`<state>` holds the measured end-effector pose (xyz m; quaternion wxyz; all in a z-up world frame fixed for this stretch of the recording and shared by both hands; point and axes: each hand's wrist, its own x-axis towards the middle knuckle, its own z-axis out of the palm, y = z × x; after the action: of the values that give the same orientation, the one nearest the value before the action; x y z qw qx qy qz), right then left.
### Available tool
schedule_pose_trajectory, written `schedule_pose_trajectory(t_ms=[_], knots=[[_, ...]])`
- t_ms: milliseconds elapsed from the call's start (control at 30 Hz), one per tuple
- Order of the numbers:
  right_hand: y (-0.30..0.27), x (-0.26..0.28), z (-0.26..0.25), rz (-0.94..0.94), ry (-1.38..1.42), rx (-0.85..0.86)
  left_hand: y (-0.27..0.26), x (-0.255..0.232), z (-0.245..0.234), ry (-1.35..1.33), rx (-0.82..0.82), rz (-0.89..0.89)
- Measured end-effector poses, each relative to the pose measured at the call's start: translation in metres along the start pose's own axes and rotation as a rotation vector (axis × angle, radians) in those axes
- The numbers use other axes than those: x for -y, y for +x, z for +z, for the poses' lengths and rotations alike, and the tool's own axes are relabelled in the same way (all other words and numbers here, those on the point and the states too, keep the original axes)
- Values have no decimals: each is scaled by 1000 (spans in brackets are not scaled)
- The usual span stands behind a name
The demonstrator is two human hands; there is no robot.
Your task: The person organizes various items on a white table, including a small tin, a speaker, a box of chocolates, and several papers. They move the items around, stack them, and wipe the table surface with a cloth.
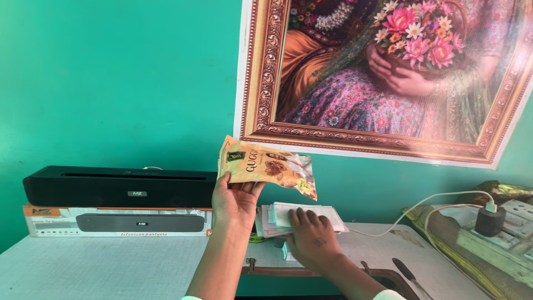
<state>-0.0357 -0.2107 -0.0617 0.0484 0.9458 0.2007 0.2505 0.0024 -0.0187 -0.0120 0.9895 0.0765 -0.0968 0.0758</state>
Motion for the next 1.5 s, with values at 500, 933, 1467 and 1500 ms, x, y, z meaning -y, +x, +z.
schedule_pose_trajectory(t_ms=[500,933,1467,1500], knots=[[37,-73,-44,785,1892,-36,5,49,-39,301,-109,-107],[37,-117,32,777,772,12,-18,33,-63,2071,-83,74],[7,-145,16,671,659,-132,-34,32,-32,2117,-205,705],[-1,-151,7,659,654,-143,-35,35,-30,2121,-176,714]])
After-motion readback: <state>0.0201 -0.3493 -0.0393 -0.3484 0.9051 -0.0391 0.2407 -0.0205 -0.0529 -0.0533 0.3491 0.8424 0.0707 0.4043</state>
